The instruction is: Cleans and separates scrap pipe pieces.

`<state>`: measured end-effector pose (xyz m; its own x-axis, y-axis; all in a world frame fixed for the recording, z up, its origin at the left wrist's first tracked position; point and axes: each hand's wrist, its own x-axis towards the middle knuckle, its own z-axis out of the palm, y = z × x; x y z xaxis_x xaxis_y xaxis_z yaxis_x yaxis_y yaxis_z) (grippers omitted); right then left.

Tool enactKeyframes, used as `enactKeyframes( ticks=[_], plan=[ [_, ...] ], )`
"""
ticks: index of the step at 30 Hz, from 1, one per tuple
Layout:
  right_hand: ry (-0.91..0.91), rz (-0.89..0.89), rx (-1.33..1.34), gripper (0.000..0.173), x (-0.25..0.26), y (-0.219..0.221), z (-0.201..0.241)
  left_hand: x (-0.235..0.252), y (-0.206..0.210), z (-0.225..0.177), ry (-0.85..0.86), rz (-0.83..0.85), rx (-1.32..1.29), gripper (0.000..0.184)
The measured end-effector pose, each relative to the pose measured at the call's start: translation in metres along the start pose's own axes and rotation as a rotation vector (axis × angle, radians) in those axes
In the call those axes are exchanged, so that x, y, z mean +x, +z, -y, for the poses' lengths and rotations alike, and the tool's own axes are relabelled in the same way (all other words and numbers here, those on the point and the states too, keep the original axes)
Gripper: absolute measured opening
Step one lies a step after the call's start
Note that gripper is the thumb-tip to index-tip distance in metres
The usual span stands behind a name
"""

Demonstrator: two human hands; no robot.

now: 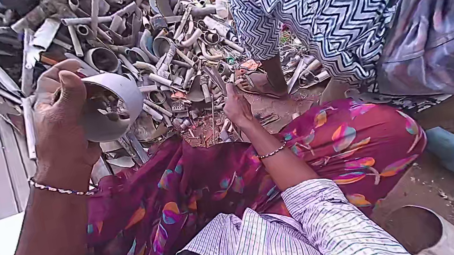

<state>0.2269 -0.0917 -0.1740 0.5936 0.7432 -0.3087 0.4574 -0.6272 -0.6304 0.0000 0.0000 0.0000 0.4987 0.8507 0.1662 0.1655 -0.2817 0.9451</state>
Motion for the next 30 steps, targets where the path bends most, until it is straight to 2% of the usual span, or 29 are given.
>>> enactKeyframes(
  ticks=[2,4,8,10,12,14,16,18,21,25,30],
  plan=[
    [0.010,0.010,-0.065,0.049,0.000,0.009,-0.014,0.000,-0.002,-0.008,0.045,0.137,0.458,0.060],
    [-0.044,0.068,-0.140,0.042,-0.005,0.033,-0.031,-0.003,0.002,-0.001,0.151,0.288,0.795,0.073],
    [-0.048,0.509,-0.464,0.048,-0.018,0.043,-0.018,-0.020,0.014,0.026,0.136,0.534,1.171,0.068],
    [-0.133,0.523,-0.569,0.048,0.004,0.043,-0.025,-0.036,0.019,0.036,0.106,0.721,1.280,0.051],
    [-0.215,0.463,-0.624,0.044,0.033,0.035,-0.024,-0.053,0.025,0.037,0.062,1.037,1.338,0.033],
    [-0.225,0.423,-0.633,0.040,0.063,0.036,-0.026,-0.064,0.029,0.035,0.160,1.270,1.364,0.025],
    [-0.139,0.448,-0.536,0.040,0.073,0.051,-0.032,-0.074,0.028,0.039,0.381,1.232,1.455,0.018],
    [-0.016,0.509,-0.392,0.053,0.064,0.071,-0.042,-0.082,0.025,0.046,0.512,1.095,1.551,0.017],
    [0.120,0.575,-0.334,0.056,0.046,0.100,-0.061,-0.086,0.024,0.047,0.531,0.966,1.615,0.022],
    [0.267,0.586,-0.350,0.074,0.036,0.119,-0.076,-0.092,0.023,0.047,0.544,0.867,1.632,0.029],
    [0.258,0.548,-0.290,0.064,0.038,0.126,-0.081,-0.094,0.022,0.047,0.550,0.826,1.627,0.032]
  ],
)
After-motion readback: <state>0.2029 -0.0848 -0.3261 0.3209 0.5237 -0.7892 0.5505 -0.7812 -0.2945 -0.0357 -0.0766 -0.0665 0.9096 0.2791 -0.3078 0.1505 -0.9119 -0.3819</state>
